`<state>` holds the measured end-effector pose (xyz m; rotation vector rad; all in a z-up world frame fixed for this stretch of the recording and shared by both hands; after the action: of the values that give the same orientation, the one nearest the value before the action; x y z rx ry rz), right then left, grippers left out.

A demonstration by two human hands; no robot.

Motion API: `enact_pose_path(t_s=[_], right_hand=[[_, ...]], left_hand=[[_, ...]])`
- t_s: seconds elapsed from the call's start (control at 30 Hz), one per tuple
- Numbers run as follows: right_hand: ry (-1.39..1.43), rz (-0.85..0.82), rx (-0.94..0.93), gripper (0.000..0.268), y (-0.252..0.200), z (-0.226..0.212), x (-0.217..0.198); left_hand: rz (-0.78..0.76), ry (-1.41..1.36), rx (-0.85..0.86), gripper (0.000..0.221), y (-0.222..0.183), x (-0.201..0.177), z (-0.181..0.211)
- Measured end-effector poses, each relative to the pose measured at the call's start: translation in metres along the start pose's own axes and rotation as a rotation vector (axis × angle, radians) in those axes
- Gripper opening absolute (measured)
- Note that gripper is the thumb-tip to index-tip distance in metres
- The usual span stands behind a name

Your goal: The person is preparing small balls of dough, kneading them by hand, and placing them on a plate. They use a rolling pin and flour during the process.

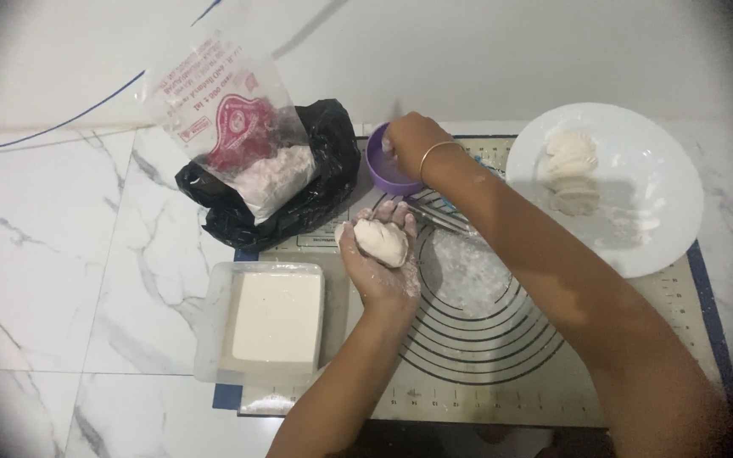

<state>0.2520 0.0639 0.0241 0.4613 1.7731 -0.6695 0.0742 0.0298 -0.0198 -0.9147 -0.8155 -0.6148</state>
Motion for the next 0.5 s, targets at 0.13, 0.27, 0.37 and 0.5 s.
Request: enact_pose_path(t_s=[0.13, 0.27, 0.37, 0.5], right_hand=[[0.009, 0.003, 0.028, 0.017, -0.005, 0.004, -0.001], [-0.024, -0.025, 0.009, 0.020, -0.011, -0.003, 0.000], [-0.006, -0.037, -0.026, 0.027, -0.006, -0.007, 0.010], [-0.067, -0.022, -0.054, 0.024, 0.008, 0.009, 0.030]], left_hand=[[0.052, 0.021, -0.041, 0.026, 0.000, 0.001, -0.002], [0.074, 0.026, -0.076, 0.027, 0.013, -0.013, -0.013], [0.066, 0.059, -0.098, 0.027, 0.006, -0.008, -0.012], [0.095, 0.112, -0.123, 0.028, 0.014, -0.012, -0.017]])
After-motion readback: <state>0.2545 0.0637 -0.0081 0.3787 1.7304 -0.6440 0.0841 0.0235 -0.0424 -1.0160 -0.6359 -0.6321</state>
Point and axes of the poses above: each hand's wrist, its own y-axis towards the middle knuckle, its own x-axis out of the palm, z = x × y, the point moved 10 cm from there along y, towards the middle knuckle, and after that the axes turned 5 degrees about -x, right-handed, at the moved point
